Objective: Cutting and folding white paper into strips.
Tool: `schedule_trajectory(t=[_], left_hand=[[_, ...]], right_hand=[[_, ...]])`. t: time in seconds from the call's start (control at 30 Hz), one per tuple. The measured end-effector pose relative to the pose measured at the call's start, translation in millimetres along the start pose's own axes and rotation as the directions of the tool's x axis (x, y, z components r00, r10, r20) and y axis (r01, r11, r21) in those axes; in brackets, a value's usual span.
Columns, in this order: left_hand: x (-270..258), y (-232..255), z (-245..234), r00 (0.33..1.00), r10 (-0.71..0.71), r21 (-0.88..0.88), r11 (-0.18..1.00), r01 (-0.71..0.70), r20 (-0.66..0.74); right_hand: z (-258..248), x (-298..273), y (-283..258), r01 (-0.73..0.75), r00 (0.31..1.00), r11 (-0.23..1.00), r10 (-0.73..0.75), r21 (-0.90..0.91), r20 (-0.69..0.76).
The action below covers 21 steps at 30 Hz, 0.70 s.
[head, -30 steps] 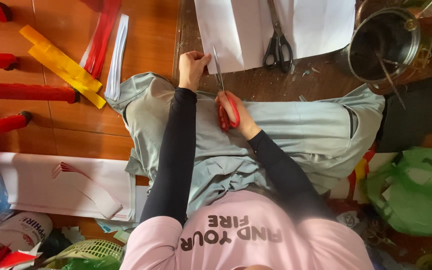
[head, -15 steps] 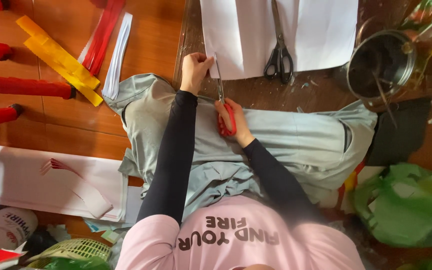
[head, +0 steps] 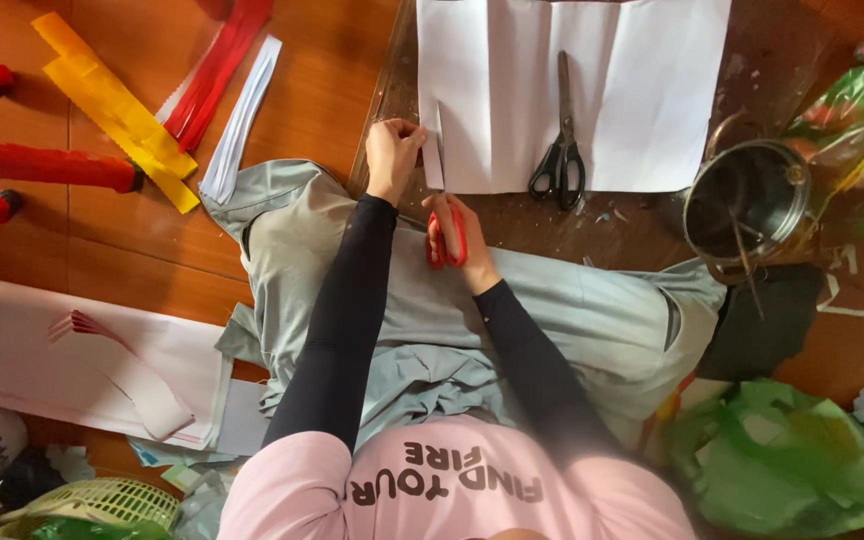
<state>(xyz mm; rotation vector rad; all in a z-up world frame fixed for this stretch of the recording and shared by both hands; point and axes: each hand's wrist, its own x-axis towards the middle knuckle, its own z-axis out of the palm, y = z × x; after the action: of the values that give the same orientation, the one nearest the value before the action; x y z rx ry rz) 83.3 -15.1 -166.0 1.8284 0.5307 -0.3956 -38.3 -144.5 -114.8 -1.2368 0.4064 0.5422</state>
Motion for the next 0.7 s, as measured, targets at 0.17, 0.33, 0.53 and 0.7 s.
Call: schedule_trajectory(t=[0.17, 0.33, 0.53, 0.7], left_hand=[[33, -37, 15, 0.984, 0.18, 0.049, 0.982, -0.18, -0.005], [33, -29, 17, 0.975, 0.207, 0.025, 0.978, -0.205, -0.078], [36, -33, 19, 0.978, 0.183, 0.049, 0.983, -0.179, -0.099], [30, -28, 18, 0.973, 0.196, 0.067, 0.98, -0.189, -0.12]], right_hand=[[-2, 6, 11, -0.023, 0.996, 0.999, 0.021, -0.027, -0.085], [-3, 4, 16, -0.056, 0.991, 0.997, 0.048, -0.057, -0.126], [0, 1, -8, -0.024, 0.996, 0.996, 0.016, -0.09, -0.086], [-28, 32, -2, -0.088, 0.996, 0.995, 0.087, 0.056, 0.03]])
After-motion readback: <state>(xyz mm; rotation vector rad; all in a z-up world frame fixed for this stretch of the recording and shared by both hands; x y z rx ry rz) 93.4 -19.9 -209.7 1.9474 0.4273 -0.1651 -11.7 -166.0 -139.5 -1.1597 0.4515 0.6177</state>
